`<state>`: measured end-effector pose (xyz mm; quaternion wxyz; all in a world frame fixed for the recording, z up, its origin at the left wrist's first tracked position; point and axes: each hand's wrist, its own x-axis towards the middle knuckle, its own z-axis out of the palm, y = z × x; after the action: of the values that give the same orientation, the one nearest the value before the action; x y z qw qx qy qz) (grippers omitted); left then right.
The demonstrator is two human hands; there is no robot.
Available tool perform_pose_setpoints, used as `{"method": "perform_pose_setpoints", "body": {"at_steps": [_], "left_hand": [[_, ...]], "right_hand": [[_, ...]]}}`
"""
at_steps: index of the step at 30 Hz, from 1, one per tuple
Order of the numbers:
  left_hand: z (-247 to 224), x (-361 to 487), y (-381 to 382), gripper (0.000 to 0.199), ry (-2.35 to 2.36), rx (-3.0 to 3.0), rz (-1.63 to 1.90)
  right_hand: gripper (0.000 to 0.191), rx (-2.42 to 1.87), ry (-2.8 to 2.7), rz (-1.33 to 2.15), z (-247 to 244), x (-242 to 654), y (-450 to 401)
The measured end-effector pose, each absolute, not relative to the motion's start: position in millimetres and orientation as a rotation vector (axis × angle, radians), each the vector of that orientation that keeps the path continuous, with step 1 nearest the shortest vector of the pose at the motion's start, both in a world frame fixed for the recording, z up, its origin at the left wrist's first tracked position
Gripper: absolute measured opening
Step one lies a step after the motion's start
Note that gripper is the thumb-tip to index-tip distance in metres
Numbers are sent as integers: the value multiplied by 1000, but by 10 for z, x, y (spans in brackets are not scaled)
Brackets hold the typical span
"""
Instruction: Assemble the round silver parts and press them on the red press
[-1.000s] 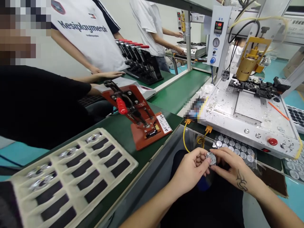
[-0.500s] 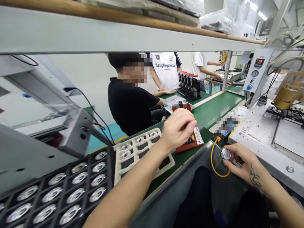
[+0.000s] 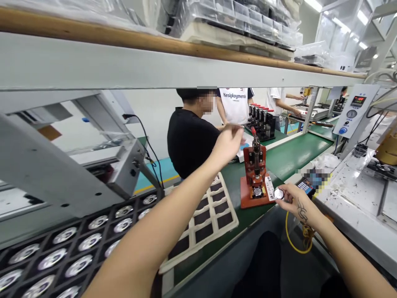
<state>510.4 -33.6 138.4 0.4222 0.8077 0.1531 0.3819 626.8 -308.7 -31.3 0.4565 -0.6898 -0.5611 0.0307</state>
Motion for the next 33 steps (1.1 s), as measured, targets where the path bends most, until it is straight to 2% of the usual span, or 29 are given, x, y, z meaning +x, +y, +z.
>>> {"method": "perform_pose_setpoints", "body": {"at_steps": [2,5,9,11,16,22,28,30,33], "left_hand": [[927,4843,-320,27,522,2193,614],[257,4630,-513,20,467,2243,280],[-237,4832,-751,7,432,2292,227],[-328,4979,-780,14,414,2312,256],[-316,4896,-716,17,411,2318,297],[57,4113,-475,29,484,2281,385],[364,3458,-395,48,613,1754,425],[440,3295,-439,52,625,1597,469],[561,3154,-546,54,663,1478,553]], "right_hand": [[25,-1695,-1396,90,-432,6330,-2964],[24,-1695,-1417,120,-575,6414,-2740],[26,-1711,-1434,164,-706,6522,-2463],[26,-1728,-1433,190,-761,6570,-2414],[29,-1761,-1427,270,-824,6622,-2363],[22,-1728,-1558,398,-683,6565,-2017],[17,-1711,-1579,451,-507,6509,-2102],[25,-1736,-1509,426,-345,6607,-2186],[54,-1746,-1332,312,127,6836,-2099]]}}
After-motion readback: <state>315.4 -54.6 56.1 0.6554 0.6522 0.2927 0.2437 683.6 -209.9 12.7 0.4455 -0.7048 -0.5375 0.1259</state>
